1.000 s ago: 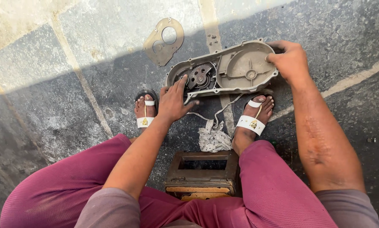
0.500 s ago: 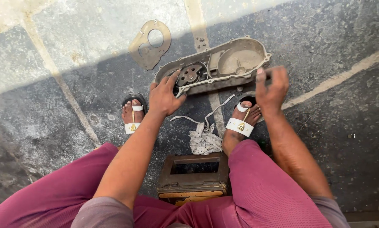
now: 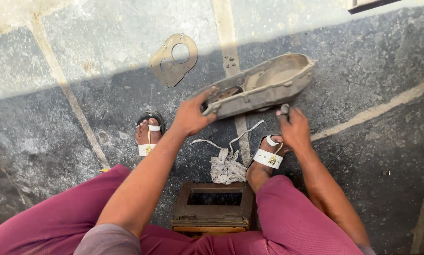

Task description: Repairing and cleaning internal motorcycle engine or transmission components.

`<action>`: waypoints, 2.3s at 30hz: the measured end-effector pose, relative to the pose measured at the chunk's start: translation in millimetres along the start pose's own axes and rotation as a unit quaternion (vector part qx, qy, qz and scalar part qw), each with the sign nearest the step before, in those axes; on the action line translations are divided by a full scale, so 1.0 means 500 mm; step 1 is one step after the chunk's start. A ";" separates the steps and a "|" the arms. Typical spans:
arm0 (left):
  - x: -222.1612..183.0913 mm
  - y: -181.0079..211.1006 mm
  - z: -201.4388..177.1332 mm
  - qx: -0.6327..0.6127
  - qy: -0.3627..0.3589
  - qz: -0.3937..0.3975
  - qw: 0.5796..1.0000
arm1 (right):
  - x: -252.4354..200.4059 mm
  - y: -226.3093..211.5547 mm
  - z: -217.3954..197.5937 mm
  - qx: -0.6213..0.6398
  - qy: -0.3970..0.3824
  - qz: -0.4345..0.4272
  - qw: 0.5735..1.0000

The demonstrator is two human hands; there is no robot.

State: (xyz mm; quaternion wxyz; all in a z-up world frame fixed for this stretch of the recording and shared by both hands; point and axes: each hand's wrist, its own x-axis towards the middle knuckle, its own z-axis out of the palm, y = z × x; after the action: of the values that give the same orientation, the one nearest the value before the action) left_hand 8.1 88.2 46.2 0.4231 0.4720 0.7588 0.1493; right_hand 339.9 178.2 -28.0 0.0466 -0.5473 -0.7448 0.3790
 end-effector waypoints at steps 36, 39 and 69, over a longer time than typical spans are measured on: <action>-0.066 0.121 0.191 -0.028 -0.074 -0.049 0.996 | -0.027 0.311 0.009 -0.115 0.142 0.103 0.978; -0.068 0.119 0.206 -0.021 -0.072 -0.054 0.996 | -0.033 0.269 -0.008 -0.119 0.145 0.082 0.979; -0.085 -0.053 0.186 0.062 0.079 0.086 0.991 | 0.031 0.061 -0.137 0.341 0.103 0.143 0.923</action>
State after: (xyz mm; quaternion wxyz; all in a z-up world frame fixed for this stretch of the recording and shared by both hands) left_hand 73.6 22.9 -4.5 0.3173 0.5473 0.7545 0.1745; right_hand 390.7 229.9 -3.8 0.2525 -0.6347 -0.4756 0.5542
